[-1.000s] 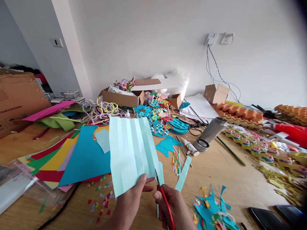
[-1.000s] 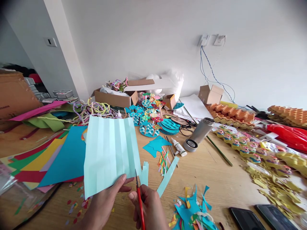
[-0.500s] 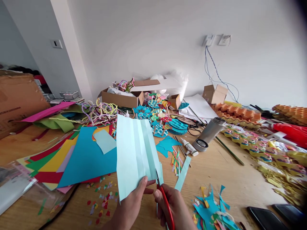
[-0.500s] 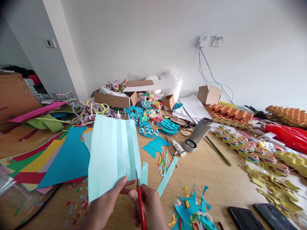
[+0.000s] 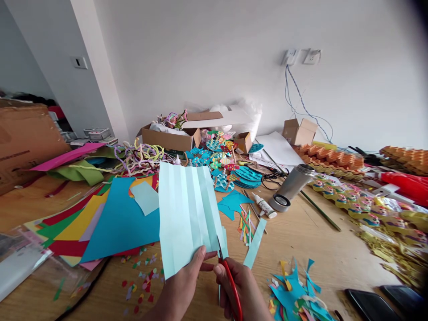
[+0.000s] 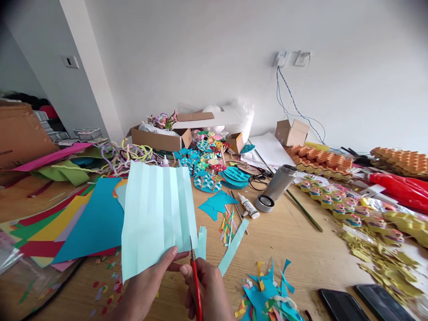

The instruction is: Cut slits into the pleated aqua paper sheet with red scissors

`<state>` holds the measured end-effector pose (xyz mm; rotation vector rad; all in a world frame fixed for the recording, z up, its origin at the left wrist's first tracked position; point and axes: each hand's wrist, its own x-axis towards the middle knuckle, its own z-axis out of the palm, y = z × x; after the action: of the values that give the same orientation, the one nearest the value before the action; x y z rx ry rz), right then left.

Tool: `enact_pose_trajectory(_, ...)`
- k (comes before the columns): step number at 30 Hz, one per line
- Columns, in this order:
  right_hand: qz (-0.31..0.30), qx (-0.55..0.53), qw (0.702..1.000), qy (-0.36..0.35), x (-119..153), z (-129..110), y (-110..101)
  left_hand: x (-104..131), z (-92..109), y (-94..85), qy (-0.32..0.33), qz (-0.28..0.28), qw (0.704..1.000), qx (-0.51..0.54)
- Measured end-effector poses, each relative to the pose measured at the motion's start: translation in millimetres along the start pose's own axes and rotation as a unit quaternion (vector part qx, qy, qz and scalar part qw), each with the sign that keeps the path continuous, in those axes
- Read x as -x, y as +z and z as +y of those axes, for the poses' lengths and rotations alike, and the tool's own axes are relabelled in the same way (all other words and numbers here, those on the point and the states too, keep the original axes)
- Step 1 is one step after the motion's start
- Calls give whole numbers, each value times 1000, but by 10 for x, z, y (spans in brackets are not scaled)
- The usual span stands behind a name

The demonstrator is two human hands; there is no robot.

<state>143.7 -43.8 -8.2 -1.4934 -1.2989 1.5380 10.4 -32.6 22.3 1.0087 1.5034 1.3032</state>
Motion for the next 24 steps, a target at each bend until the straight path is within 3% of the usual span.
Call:
enact_pose_trajectory(4, 4, 10, 1000, -16, 1, 3, -3, -2, 2, 8, -4, -58, 998, -18)
enact_pose_trajectory(11, 3, 15, 1000, -19, 17, -21, -34, -9, -80, -1, 48, -11, 996, -73)
enact_pose_trajectory(16, 4, 13, 1000, -28, 24, -25, -43, -15, -123, -5, 42, -45, 991, -116)
enact_pose_trajectory(19, 4, 9, 1000, -25, 22, -15, -42, -21, -130, -14, 61, -29, 988, -139)
enact_pose_trajectory(22, 6, 0, 1000, -13, 12, -3, -25, -23, -121, -15, 66, -15, 990, -126)
enact_pose_trajectory(24, 7, -3, 1000, -11, 6, 2, -10, -16, -101, -6, 49, -37, 993, -98)
